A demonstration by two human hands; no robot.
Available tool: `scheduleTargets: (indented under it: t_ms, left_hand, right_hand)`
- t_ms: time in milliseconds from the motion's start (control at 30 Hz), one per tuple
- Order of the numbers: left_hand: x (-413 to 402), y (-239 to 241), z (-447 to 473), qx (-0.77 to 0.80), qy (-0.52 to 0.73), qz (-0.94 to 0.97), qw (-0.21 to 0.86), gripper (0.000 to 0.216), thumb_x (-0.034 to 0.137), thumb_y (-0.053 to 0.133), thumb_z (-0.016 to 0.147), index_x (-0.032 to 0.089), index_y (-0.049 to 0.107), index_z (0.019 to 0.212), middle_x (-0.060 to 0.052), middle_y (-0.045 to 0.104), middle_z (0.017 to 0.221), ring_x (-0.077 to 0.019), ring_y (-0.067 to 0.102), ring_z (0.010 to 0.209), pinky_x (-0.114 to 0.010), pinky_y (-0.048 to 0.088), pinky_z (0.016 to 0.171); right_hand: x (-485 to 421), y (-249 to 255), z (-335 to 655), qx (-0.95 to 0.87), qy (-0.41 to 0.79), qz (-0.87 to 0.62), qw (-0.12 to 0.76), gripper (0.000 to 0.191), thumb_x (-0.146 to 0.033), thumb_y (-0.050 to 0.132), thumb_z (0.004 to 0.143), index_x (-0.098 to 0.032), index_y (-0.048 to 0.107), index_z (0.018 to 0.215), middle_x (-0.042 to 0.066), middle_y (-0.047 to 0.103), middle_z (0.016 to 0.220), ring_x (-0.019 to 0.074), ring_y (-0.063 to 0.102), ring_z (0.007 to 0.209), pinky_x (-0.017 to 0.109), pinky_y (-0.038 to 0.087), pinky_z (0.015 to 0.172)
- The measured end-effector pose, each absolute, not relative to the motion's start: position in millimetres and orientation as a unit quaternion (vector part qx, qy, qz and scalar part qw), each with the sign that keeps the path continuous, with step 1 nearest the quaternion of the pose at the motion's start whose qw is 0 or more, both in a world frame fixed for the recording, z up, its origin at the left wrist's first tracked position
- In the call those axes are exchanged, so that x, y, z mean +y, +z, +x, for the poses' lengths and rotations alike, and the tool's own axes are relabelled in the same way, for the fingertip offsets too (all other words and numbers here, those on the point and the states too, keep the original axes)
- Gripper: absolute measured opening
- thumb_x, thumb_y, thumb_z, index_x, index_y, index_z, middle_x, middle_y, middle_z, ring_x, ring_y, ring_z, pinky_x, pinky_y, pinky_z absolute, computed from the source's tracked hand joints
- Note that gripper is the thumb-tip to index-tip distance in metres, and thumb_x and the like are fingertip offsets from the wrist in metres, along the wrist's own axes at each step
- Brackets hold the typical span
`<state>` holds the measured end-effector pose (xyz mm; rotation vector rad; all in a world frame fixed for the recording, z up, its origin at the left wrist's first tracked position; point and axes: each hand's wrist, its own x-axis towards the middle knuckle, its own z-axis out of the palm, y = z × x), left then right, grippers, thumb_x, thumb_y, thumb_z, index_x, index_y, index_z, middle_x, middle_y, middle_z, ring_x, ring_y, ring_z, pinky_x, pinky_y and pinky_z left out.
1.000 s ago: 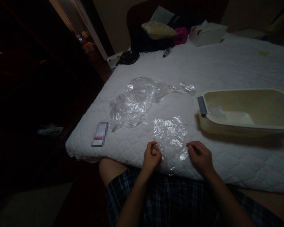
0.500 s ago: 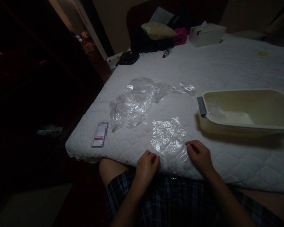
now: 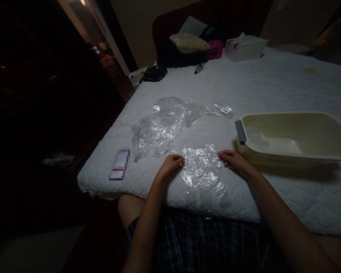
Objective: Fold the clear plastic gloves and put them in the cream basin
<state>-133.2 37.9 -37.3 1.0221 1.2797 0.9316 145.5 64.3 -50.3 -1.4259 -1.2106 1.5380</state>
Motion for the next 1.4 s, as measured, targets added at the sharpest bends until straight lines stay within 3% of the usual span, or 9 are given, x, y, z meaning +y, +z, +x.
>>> scheduleTargets:
  t_ms: [100,300,1067,1400]
  left_hand:
    - [49.9,-38.9,-133.4,0.546,0.342,0.431,0.632,0.029,0.032,0.068,0.063,0.010,0.062,0.082,-0.001,0.056,0.060,-0.0065,0.050,0.044,-0.018,0.031,0.038]
    - [49.2,-45.1,-134.8,0.545,0.372,0.447,0.605,0.028,0.026,0.067,0.062,0.012,0.060,0.084,0.002,0.055,0.059,-0.0045,0.048,0.040,-0.016,0.028,0.035]
    - [46.0,-44.3,-130.9,0.536,0.391,0.450,0.597,0.027,0.028,0.066,0.062,0.013,0.059,0.083,0.004,0.054,0.060,-0.0037,0.046,0.039,-0.016,0.026,0.035]
    - [46.5,-51.7,-134.1,0.530,0.411,0.454,0.587,0.028,0.032,0.065,0.064,0.013,0.057,0.082,0.004,0.053,0.058,-0.0045,0.048,0.039,-0.015,0.027,0.033]
  right_hand:
    - [72.0,-52.1,146.0,-0.473,0.605,-0.538,0.347,0.039,-0.045,0.069,0.061,-0.014,0.062,0.083,0.000,0.057,0.064,0.0028,0.039,0.041,0.017,0.025,0.035]
    - [69.6,-55.6,149.6,-0.477,0.614,-0.508,0.370,0.041,-0.042,0.071,0.061,-0.017,0.061,0.092,-0.004,0.053,0.061,0.0026,0.036,0.041,0.017,0.024,0.036]
    - [71.5,-51.3,143.1,-0.499,0.589,-0.534,0.345,0.038,-0.041,0.070,0.060,-0.014,0.062,0.086,-0.005,0.048,0.054,0.0035,0.035,0.040,0.018,0.024,0.036]
    - [66.3,-54.8,144.1,-0.501,0.580,-0.513,0.387,0.037,-0.043,0.070,0.060,-0.017,0.061,0.084,-0.005,0.051,0.057,0.0043,0.038,0.042,0.019,0.027,0.038]
